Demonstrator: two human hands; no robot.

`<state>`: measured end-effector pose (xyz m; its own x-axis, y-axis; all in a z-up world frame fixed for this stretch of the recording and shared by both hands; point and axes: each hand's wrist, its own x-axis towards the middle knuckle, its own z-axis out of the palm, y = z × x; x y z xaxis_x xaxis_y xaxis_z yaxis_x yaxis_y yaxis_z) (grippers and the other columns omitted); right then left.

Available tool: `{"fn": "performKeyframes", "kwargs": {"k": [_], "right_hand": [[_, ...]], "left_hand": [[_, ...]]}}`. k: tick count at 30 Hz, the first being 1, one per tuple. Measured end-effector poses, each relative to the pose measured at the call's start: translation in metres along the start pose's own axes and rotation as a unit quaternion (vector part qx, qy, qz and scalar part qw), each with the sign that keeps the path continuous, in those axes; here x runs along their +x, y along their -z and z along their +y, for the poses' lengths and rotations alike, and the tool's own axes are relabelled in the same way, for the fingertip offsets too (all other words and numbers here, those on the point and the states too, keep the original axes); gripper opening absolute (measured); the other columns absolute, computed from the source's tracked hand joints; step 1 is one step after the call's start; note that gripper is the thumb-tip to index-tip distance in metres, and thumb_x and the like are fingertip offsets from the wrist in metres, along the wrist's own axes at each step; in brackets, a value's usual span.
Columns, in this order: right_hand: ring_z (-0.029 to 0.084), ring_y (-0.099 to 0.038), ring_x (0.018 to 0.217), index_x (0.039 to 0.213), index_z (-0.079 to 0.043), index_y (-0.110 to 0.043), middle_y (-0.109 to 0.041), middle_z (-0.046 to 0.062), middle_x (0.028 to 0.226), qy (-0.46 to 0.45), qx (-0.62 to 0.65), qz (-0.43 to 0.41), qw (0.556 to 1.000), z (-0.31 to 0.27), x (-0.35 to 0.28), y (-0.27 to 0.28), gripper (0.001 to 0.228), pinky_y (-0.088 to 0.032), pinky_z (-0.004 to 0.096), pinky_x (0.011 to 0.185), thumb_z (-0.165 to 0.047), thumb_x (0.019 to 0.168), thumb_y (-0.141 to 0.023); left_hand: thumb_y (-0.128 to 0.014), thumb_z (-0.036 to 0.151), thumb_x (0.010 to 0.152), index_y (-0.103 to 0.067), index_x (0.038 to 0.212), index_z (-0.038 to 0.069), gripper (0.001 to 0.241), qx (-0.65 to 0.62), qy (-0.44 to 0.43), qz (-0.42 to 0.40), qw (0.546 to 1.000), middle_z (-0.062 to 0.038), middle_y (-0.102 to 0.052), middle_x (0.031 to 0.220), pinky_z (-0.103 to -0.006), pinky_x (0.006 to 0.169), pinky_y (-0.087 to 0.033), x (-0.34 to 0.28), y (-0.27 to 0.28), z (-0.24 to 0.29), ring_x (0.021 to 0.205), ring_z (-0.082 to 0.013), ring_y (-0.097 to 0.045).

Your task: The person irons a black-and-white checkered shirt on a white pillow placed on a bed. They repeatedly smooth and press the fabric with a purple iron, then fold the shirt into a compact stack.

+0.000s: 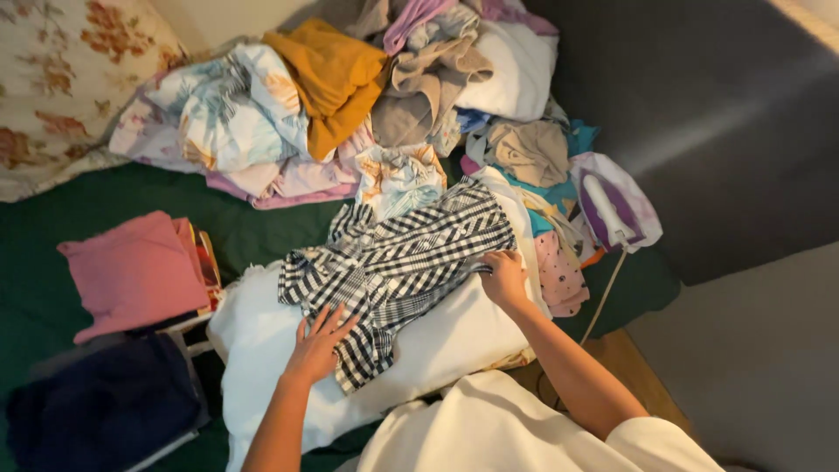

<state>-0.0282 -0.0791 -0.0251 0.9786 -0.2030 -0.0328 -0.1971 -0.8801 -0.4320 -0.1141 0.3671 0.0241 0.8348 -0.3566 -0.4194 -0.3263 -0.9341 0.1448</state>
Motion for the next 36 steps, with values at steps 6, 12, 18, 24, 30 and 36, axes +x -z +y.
{"fn": "performKeyframes", "kwargs": {"k": [6, 12, 18, 24, 30, 36], "right_hand": [[0.025, -0.069, 0.082, 0.111, -0.007, -0.075, -0.076, 0.009, 0.099, 0.048, 0.289, 0.11, 0.95, -0.063, 0.0, 0.077, 0.032, -0.054, 0.033, 0.075, -0.001, 0.081, -0.066], [0.012, -0.061, 0.078, 0.112, -0.008, -0.076, -0.072, 0.0, 0.093, 0.094, 0.432, 0.179, 0.879, -0.12, 0.002, 0.141, 0.034, -0.05, 0.024, 0.072, 0.007, 0.083, -0.066], [0.023, -0.063, 0.113, 0.107, -0.004, -0.069, -0.067, 0.009, 0.124, 0.205, 0.475, 0.322, 0.793, -0.181, -0.029, 0.229, 0.03, -0.048, 0.03, 0.098, 0.011, 0.082, -0.061], [0.028, -0.056, 0.12, 0.107, -0.003, -0.066, -0.061, 0.012, 0.129, 0.257, 0.373, 0.495, 0.742, -0.214, -0.079, 0.312, 0.035, -0.046, 0.038, 0.107, 0.01, 0.076, -0.057], [0.033, -0.05, 0.117, 0.105, -0.003, -0.068, -0.059, 0.011, 0.114, 0.286, 0.283, 0.578, 0.71, -0.22, -0.103, 0.344, 0.034, -0.04, 0.046, 0.109, -0.004, 0.072, -0.059], [0.028, -0.051, 0.102, 0.101, -0.003, -0.07, -0.059, 0.009, 0.098, 0.274, 0.275, 0.572, 0.723, -0.213, -0.101, 0.352, 0.039, -0.042, 0.041, 0.098, 0.007, 0.064, -0.061]], "left_hand": [[-0.06, -0.006, 0.079, -0.073, 0.125, 0.008, 0.05, -0.456, -0.005, 0.274, 0.847, -0.004, -0.072, 0.136, -0.0281, 0.106, -0.047, -0.007, 0.012, -0.004, 0.126, -0.0198, -0.066], [-0.055, -0.005, 0.084, -0.07, 0.12, -0.003, 0.039, -0.417, 0.016, 0.49, 0.765, -0.015, -0.075, 0.116, -0.0336, 0.091, -0.052, 0.016, 0.041, -0.036, 0.104, -0.0277, -0.07], [-0.044, 0.012, 0.104, -0.065, 0.114, 0.003, 0.025, -0.725, -0.085, 0.509, 0.456, -0.006, -0.066, 0.105, -0.0289, 0.09, -0.047, 0.003, 0.129, 0.004, 0.096, -0.0153, -0.06], [-0.061, 0.006, 0.088, -0.065, 0.112, -0.015, 0.032, -0.32, -0.084, 0.763, 0.555, -0.022, -0.064, 0.1, -0.0412, 0.092, -0.051, -0.065, 0.206, 0.051, 0.091, -0.0307, -0.061], [-0.068, 0.011, 0.078, -0.057, 0.127, -0.012, 0.055, -0.036, -0.199, 0.685, 0.7, -0.03, -0.063, 0.114, -0.0467, 0.081, -0.056, -0.136, 0.245, 0.038, 0.088, -0.0378, -0.066], [-0.077, 0.011, 0.05, -0.062, 0.136, 0.004, 0.087, -0.12, -0.043, 0.528, 0.84, -0.018, -0.078, 0.09, -0.0396, 0.066, -0.058, -0.07, 0.198, -0.096, 0.071, -0.0319, -0.076]]}}
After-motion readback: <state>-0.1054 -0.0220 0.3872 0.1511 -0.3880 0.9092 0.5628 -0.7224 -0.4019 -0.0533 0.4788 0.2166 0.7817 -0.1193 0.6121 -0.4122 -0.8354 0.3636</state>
